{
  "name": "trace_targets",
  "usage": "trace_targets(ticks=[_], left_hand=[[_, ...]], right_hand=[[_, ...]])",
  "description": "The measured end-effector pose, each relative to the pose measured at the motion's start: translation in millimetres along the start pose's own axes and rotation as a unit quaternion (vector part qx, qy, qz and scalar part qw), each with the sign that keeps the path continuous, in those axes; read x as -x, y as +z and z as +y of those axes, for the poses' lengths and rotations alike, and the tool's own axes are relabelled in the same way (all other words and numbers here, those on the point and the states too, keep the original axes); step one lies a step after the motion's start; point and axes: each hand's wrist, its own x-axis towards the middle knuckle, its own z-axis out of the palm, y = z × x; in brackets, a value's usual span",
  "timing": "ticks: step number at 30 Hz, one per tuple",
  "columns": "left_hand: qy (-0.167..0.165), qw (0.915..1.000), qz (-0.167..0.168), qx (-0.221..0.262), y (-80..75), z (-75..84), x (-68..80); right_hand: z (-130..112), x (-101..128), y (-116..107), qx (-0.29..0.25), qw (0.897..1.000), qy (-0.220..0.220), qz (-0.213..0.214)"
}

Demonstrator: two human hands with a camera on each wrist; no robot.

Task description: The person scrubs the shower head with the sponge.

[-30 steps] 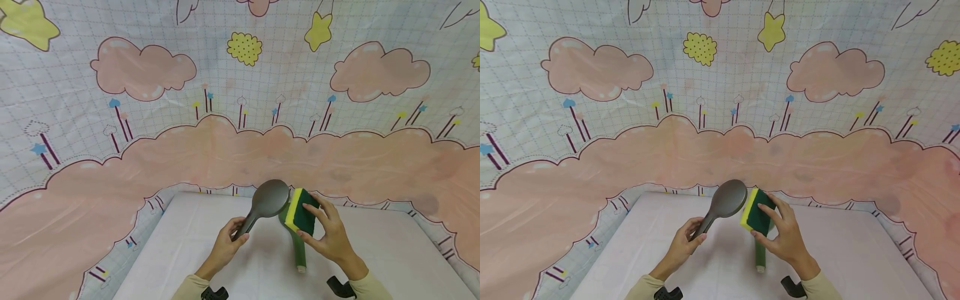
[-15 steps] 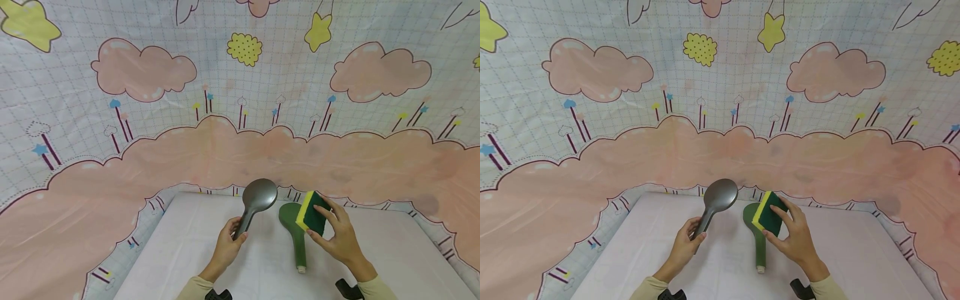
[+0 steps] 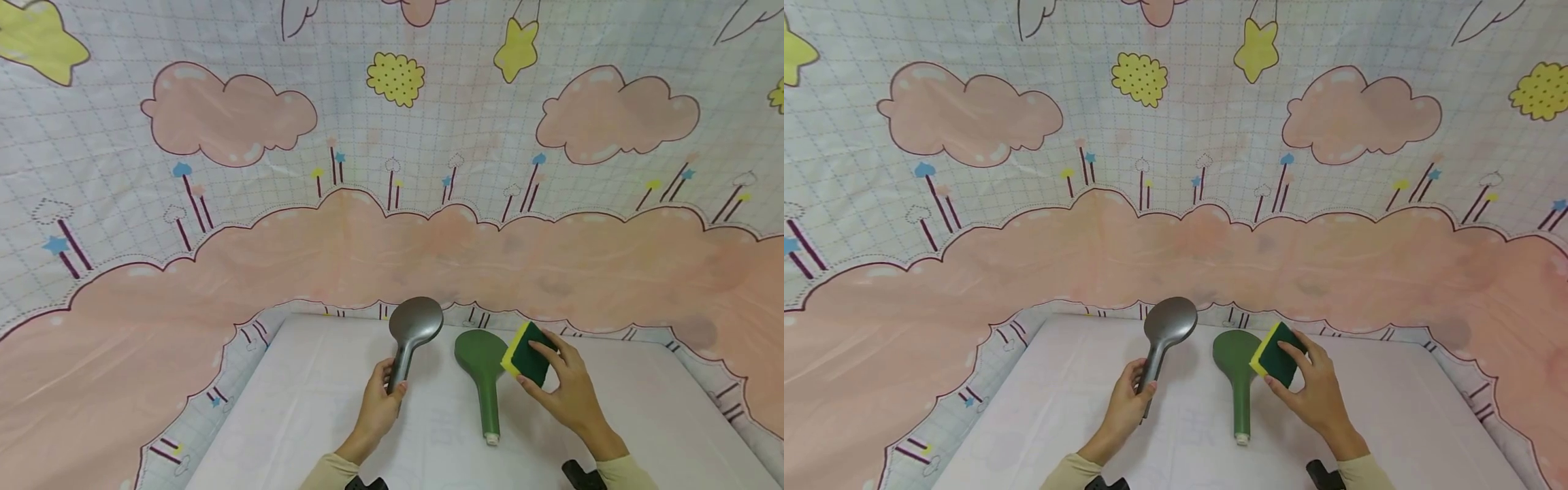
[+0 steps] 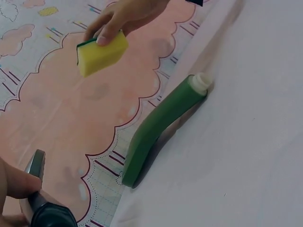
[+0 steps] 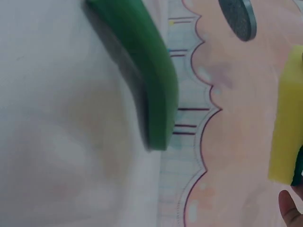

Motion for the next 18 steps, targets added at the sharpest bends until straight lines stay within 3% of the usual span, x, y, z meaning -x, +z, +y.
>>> trace_targets(ticks=[18], left_hand=[[-0.024,0.9989,0.029,0.027,15.6,-19.1,-3.1]], right_hand=[[31,26,7,0.048,0.992,0.075,-0.084]])
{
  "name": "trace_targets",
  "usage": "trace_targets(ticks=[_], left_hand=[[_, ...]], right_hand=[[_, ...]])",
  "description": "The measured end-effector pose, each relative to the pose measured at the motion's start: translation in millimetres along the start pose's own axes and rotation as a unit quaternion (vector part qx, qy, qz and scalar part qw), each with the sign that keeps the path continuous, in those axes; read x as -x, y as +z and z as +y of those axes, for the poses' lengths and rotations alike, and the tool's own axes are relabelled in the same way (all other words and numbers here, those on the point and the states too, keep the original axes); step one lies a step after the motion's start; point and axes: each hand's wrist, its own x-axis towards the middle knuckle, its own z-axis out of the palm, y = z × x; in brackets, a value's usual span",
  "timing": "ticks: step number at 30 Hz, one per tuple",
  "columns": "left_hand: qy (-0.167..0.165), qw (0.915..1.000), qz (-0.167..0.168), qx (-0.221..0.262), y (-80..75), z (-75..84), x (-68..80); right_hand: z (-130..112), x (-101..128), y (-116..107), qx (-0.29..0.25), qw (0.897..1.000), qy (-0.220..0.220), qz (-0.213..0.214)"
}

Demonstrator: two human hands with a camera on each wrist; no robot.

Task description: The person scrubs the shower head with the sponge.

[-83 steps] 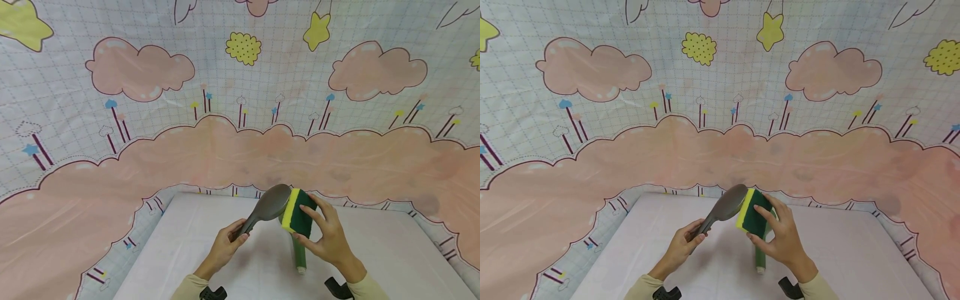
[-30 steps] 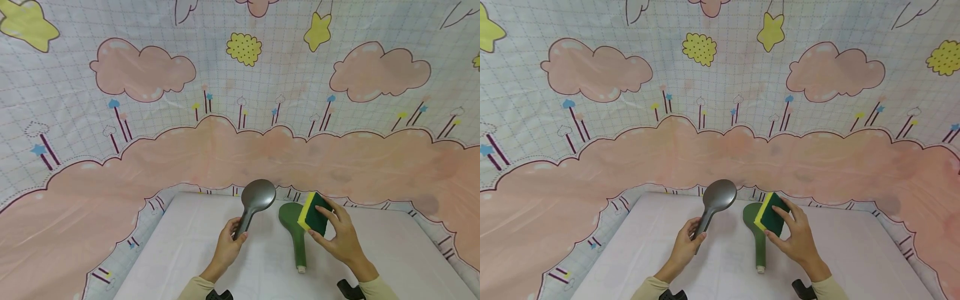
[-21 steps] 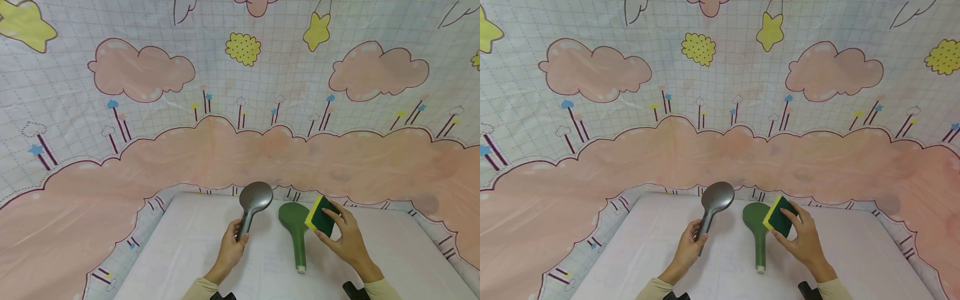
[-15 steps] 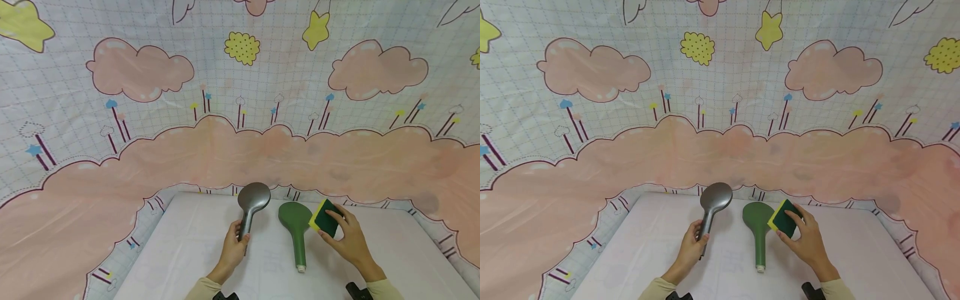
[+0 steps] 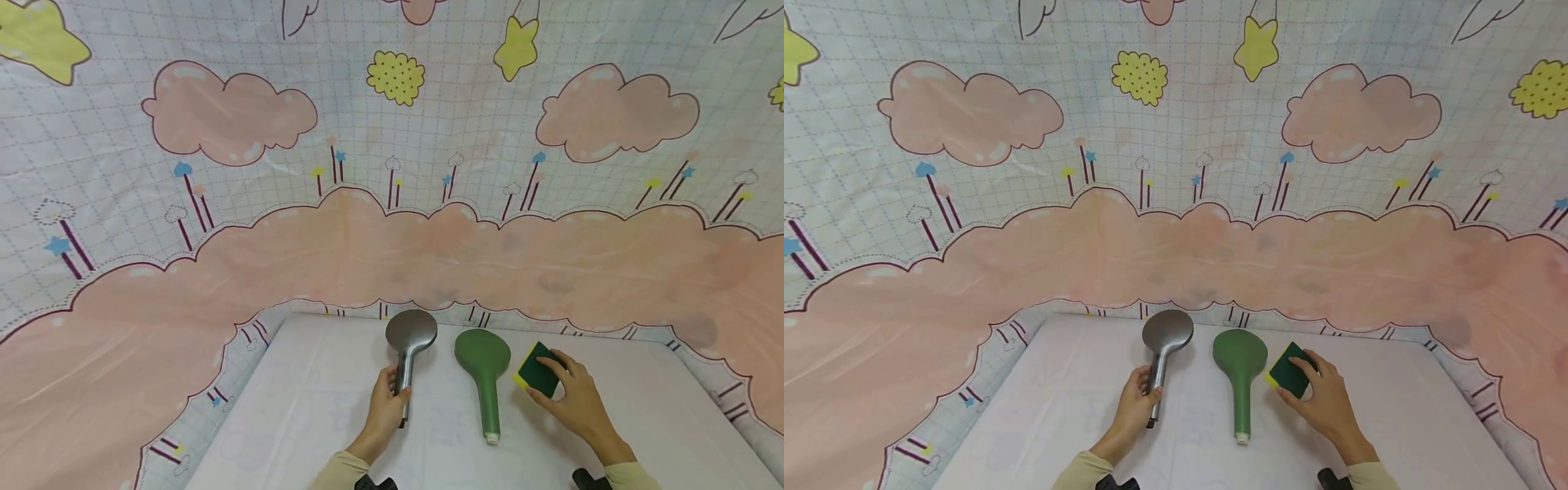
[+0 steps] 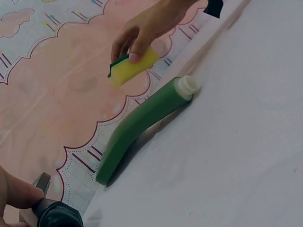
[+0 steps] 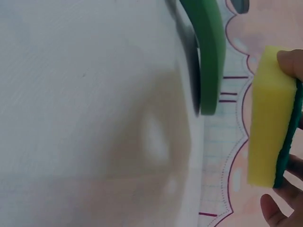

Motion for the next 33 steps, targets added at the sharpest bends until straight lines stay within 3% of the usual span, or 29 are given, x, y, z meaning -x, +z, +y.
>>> trace_targets(ticks=[12,24,33], left_hand=[[-0.038,0.9991,-0.001,-0.019,4.5,-7.7,-1.8],[-0.068,0.9973,-0.026,-0.002,6.5,-12.6,-9.9],[-0.063,0.9974,-0.032,-0.011,4.6,-15.4,-12.8]], right_hand=[[7,8,2,0.033,0.993,0.051,-0.105],[13,11,4,0.045,0.989,0.052,-0.128],[19,12,9,0.063,0.988,0.043,-0.134]])
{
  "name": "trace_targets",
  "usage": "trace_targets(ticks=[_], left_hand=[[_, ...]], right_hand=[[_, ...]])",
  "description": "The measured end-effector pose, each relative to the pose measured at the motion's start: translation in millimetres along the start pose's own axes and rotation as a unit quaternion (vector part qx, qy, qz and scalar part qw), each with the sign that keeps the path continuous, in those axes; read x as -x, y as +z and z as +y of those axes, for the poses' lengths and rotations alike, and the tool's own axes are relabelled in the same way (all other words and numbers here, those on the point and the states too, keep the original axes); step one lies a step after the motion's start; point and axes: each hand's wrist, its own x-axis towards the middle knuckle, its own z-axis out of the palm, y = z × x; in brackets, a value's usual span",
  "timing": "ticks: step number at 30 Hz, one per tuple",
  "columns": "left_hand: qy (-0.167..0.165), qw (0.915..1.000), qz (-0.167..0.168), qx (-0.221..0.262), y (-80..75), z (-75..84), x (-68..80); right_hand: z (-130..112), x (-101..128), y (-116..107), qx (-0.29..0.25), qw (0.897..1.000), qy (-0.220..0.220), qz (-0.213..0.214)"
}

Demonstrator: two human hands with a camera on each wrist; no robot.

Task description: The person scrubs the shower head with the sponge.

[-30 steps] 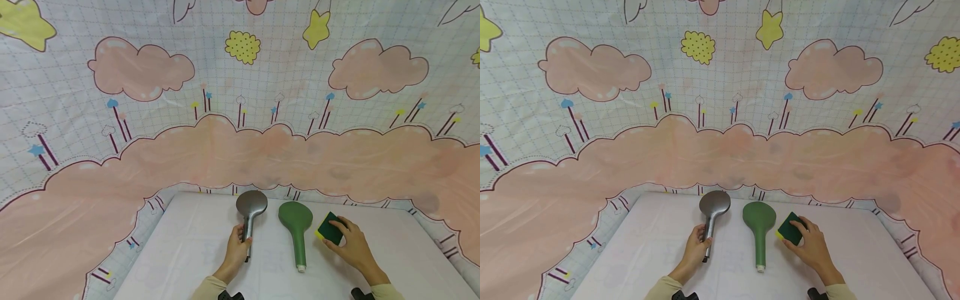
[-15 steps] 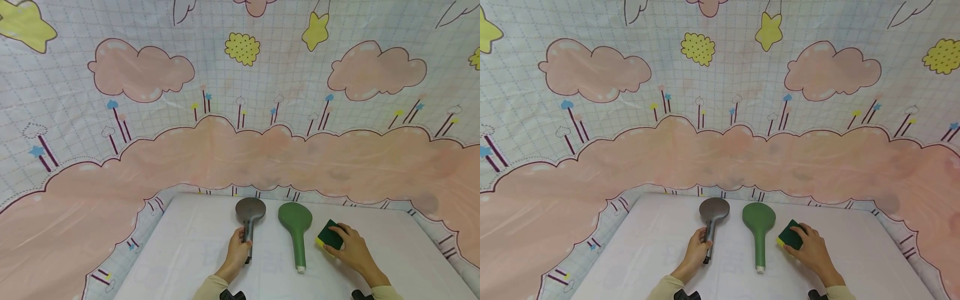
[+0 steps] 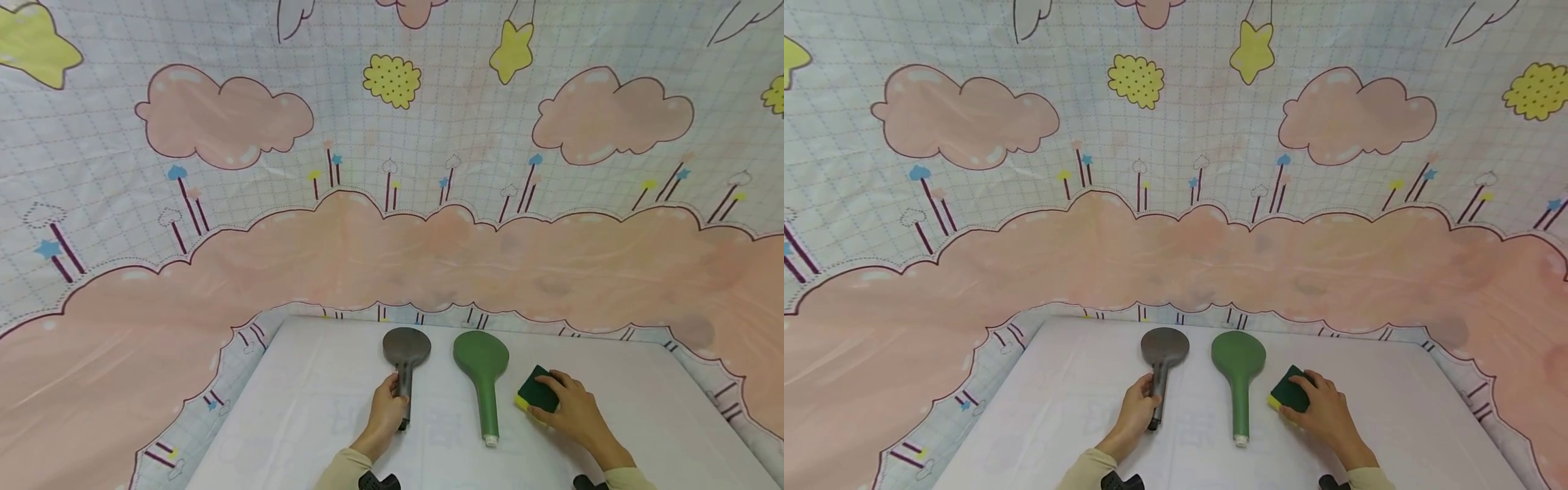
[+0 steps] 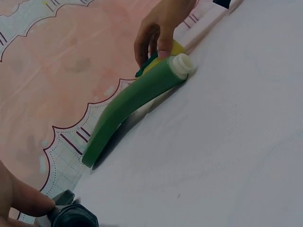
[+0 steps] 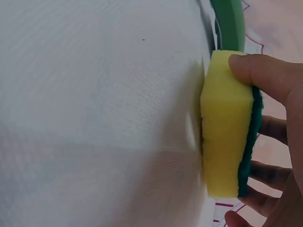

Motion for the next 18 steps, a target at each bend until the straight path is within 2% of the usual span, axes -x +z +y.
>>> trace_targets(ticks=[6,12,15,18], left_hand=[[0.002,0.9999,-0.01,0.011,-4.9,0.2,-4.4],[-0.003,0.9998,-0.01,-0.018,-8.9,-1.8,-4.7],[-0.005,0.9995,-0.012,-0.027,-12.2,-3.5,-4.8],[0.011,0.9983,-0.005,-0.056,-17.4,-4.0,-6.0]], right_hand=[[-2,-3,0,0.001,1.0,0.006,-0.017],[-3,-3,0,0.001,1.0,0.009,-0.03],[-4,-2,1,0.003,1.0,0.011,-0.026],[-8,-4,-3,-0.002,1.0,0.003,-0.004]])
